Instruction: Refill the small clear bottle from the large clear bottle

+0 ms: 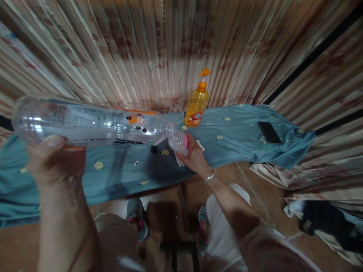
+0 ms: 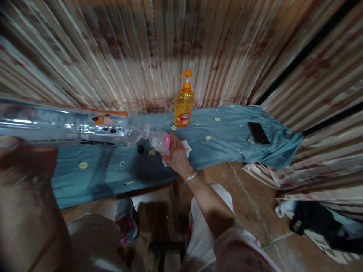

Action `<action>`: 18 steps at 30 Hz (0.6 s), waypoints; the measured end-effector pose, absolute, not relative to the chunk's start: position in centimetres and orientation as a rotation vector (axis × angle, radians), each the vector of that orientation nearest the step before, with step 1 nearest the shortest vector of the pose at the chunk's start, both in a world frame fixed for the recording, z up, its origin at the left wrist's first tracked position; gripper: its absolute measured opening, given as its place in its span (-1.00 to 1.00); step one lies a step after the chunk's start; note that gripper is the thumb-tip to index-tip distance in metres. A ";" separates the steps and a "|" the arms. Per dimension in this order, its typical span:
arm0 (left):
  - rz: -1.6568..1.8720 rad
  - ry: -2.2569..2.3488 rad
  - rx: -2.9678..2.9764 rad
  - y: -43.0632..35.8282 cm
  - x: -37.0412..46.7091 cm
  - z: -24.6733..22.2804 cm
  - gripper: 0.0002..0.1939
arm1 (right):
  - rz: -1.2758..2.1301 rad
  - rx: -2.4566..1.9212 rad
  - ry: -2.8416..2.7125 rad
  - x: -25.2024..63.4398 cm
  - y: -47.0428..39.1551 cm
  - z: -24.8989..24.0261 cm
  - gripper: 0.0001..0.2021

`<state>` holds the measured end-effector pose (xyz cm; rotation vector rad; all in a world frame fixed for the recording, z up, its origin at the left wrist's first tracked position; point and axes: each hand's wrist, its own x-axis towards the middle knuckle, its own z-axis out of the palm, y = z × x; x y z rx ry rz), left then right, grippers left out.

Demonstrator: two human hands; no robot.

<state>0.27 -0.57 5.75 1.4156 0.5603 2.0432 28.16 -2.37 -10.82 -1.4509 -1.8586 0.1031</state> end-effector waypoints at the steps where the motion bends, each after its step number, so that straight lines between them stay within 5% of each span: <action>1: 2.043 0.557 1.420 -0.6 0.2 5.7 -0.53 | 0.099 -1.450 -1.861 28.2 -2.4 -10.8 -0.23; 18: 2.017 0.601 1.486 -0.5 -0.1 5.8 -0.45 | 0.082 -1.460 -1.877 28.2 -2.4 -10.6 -0.21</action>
